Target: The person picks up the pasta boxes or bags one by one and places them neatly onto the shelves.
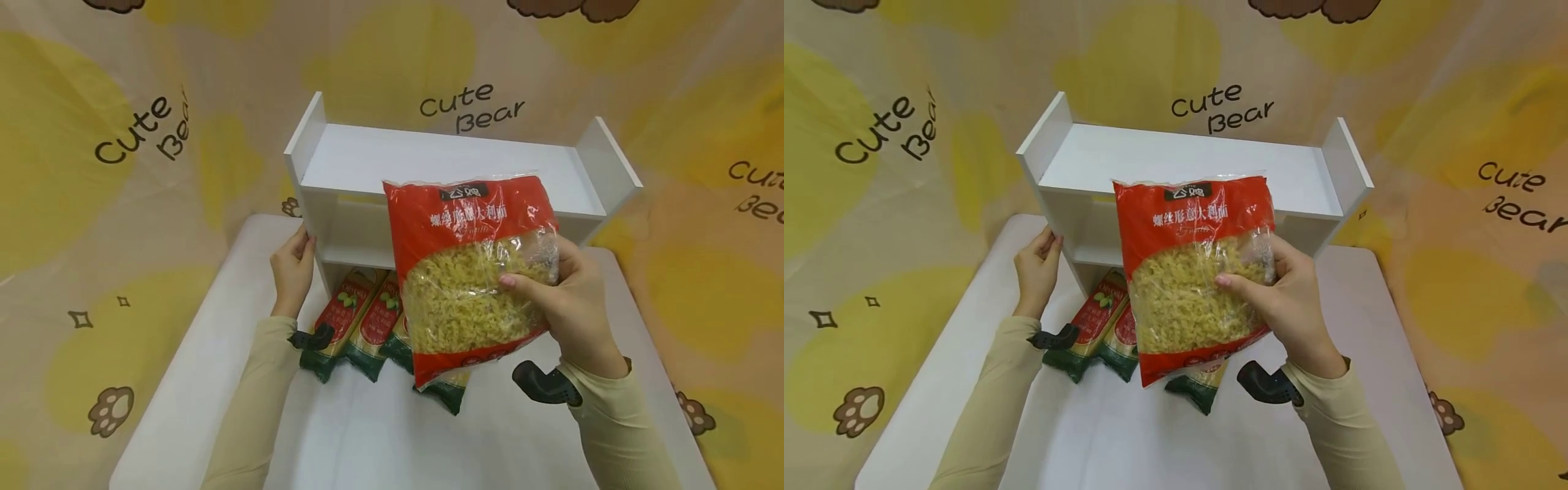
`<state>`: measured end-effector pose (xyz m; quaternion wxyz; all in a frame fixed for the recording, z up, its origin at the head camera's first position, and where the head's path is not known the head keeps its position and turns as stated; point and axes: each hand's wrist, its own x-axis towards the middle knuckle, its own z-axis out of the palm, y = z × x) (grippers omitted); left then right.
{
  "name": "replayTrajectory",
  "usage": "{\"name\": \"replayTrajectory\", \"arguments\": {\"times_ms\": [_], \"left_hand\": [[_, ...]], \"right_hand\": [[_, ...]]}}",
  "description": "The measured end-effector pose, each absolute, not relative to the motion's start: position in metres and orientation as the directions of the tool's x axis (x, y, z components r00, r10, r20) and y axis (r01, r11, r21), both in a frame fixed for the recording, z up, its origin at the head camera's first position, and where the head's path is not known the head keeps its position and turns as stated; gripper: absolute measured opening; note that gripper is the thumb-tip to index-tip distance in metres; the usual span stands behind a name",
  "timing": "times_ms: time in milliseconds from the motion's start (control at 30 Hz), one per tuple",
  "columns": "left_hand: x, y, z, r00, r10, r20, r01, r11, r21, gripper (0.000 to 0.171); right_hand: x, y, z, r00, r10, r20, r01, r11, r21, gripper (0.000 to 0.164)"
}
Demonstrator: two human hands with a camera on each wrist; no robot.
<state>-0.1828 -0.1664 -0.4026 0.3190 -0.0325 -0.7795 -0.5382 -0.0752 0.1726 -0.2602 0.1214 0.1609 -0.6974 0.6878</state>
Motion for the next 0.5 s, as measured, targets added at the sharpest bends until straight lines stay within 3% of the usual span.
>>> {"name": "replayTrajectory", "arguments": {"times_ms": [267, 500], "left_hand": [[-0.180, -0.164, -0.405, -0.804, -0.306, 0.509, 0.380, 0.394, 0.837, 0.033], [-0.182, -0.164, -0.404, -0.795, -0.314, 0.519, 0.387, 0.396, 0.832, 0.032]], "right_hand": [[-0.105, 0.157, -0.239, -0.932, -0.023, 0.362, -0.358, -0.115, -0.927, 0.030], [-0.145, 0.139, -0.222, -0.927, 0.002, 0.376, -0.373, -0.120, -0.920, 0.030]]}}
